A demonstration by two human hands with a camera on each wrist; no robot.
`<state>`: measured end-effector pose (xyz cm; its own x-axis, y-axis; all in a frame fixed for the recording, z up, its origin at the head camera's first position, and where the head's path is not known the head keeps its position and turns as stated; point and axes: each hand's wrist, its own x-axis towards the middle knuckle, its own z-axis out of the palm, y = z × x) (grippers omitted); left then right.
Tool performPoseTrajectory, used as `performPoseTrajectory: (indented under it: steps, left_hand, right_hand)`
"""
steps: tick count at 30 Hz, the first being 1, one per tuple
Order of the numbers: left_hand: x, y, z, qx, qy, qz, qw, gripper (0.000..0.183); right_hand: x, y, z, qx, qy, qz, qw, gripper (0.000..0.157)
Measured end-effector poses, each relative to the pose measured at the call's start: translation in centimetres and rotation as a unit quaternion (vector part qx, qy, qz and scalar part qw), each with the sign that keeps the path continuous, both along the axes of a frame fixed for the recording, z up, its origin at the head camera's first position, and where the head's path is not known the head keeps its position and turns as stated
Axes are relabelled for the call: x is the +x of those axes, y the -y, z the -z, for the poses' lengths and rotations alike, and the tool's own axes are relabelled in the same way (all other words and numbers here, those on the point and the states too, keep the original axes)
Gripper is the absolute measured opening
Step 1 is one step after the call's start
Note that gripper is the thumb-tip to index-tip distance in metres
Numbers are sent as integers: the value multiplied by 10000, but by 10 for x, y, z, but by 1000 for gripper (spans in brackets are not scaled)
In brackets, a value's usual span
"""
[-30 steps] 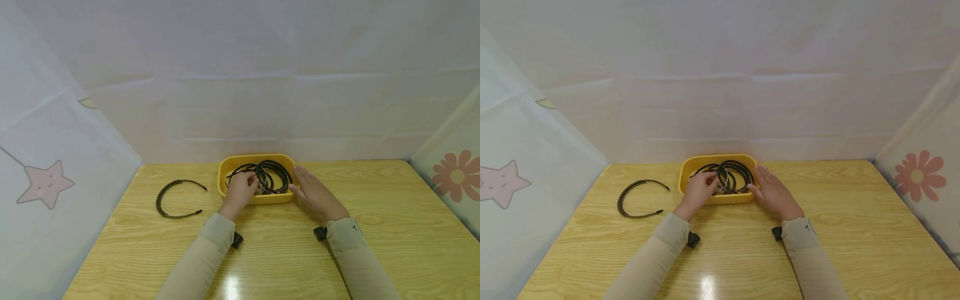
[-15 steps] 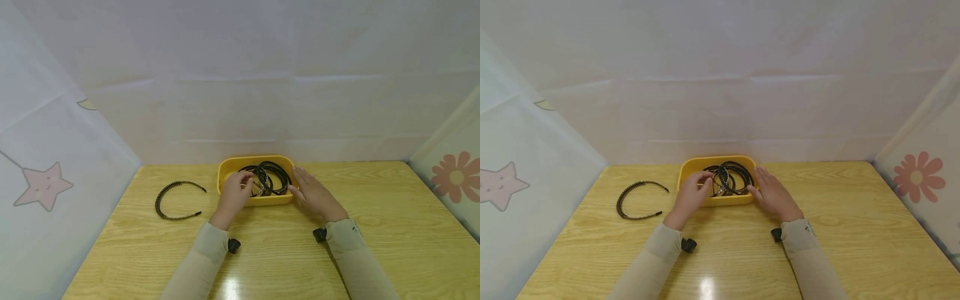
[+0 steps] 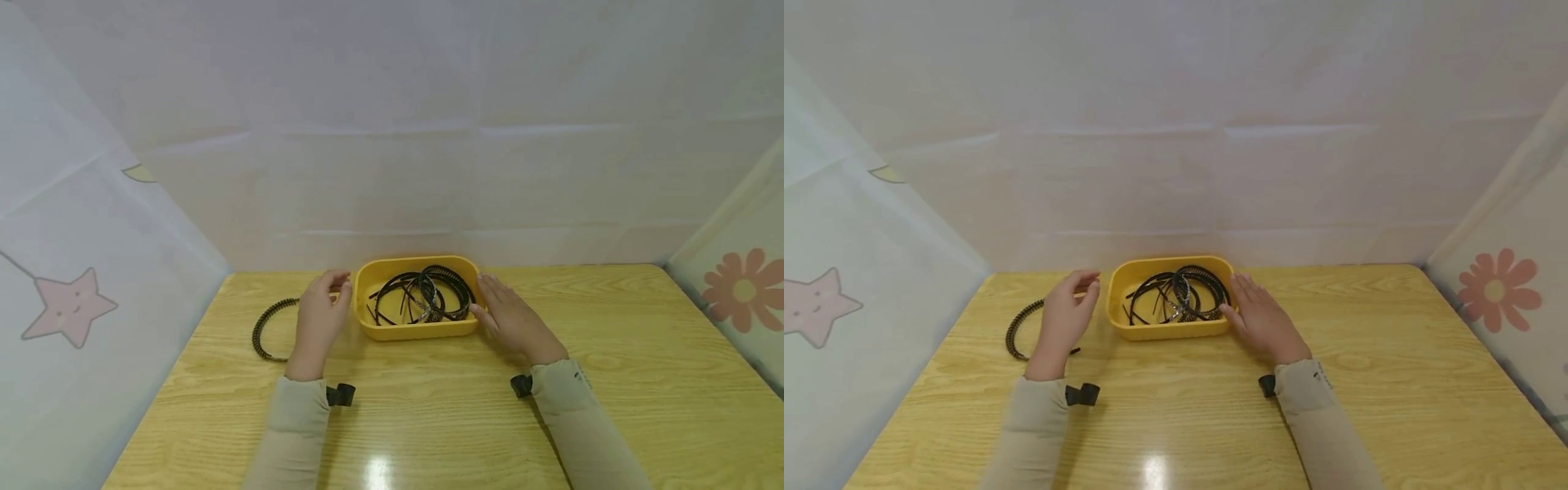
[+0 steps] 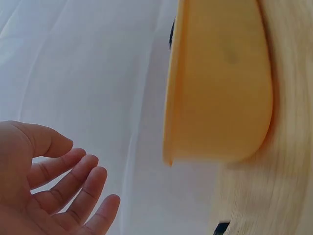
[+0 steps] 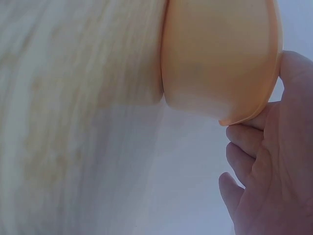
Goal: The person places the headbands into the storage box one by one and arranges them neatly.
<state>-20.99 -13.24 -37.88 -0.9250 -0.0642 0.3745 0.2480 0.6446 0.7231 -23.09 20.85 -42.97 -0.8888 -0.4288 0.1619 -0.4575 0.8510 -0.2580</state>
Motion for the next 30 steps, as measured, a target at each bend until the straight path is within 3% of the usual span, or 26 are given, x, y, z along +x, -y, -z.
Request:
performPoseTrajectory:
  steps: [7,13,18,21,25,30]
  left_hand:
    - [1,36,4,-190,275,-460,9984,34]
    - [2,63,14,-320,855,-740,9931,40]
    - [3,83,22,-329,1454,-788,9857,45]
    - [4,92,23,-373,1602,-889,9824,46]
    - [7,101,23,-445,1732,-1172,9769,46]
    - [11,110,26,-621,2184,-1497,9623,48]
  right_hand:
    - [2,1,-1,52,42,17,10000,70]
    - [2,1,-1,67,59,27,10000,70]
    - [2,2,-2,34,73,41,10000,70]
    - [1,2,-1,48,47,44,10000,70]
    - [-1,2,0,67,-27,43,10000,70]
    - [0,2,0,86,36,86,9999,70]
